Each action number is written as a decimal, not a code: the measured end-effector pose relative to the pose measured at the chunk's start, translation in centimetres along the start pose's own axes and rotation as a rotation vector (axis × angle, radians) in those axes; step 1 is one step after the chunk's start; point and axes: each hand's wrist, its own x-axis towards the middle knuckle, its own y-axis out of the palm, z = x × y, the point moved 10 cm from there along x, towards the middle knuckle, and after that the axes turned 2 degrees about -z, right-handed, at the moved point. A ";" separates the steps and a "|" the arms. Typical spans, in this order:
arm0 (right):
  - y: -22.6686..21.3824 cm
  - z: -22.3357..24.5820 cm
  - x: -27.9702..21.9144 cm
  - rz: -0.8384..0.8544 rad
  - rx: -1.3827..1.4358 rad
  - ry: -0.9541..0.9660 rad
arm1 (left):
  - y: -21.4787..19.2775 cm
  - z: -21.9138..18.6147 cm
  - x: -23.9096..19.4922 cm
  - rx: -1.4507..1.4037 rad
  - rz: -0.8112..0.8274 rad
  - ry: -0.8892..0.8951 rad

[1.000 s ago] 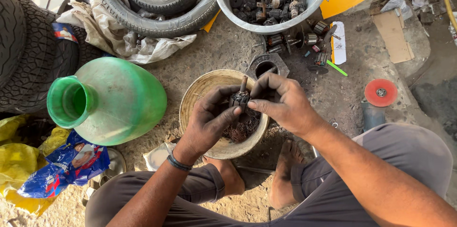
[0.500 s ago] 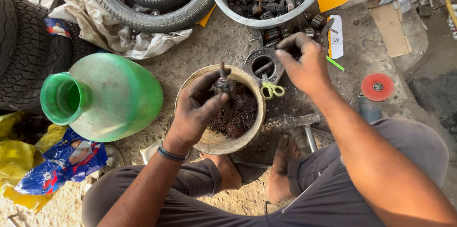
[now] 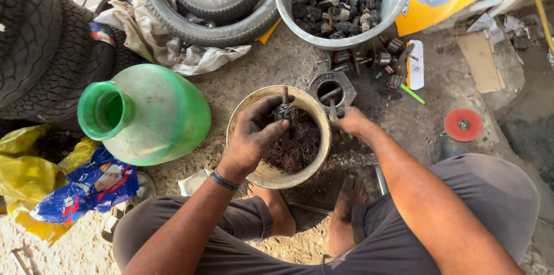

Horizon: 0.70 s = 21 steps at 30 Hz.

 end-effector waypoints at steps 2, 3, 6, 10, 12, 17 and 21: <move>1.1 -1.1 -0.1 0.075 0.084 0.072 | 0.2 0.0 0.3 -0.049 0.016 0.020; 1.0 -1.4 0.1 0.052 0.070 0.080 | 0.1 0.0 0.3 -0.022 -0.002 0.015; -0.8 -1.4 0.0 -0.019 0.120 0.042 | -0.4 -0.4 0.5 0.024 -0.038 0.036; -4.5 0.8 -4.1 -0.108 0.263 0.070 | -0.2 -1.4 0.6 -0.033 -0.029 0.069; -5.9 4.4 -6.9 -0.106 0.401 -0.083 | -0.3 -1.9 0.6 -0.059 -0.020 0.071; -8.6 10.5 -11.8 -0.158 0.665 -0.346 | -0.4 -2.0 0.9 -0.070 -0.021 0.108; -9.5 13.4 -14.4 -0.231 0.582 -0.596 | -0.8 -1.5 1.2 -0.042 -0.058 0.091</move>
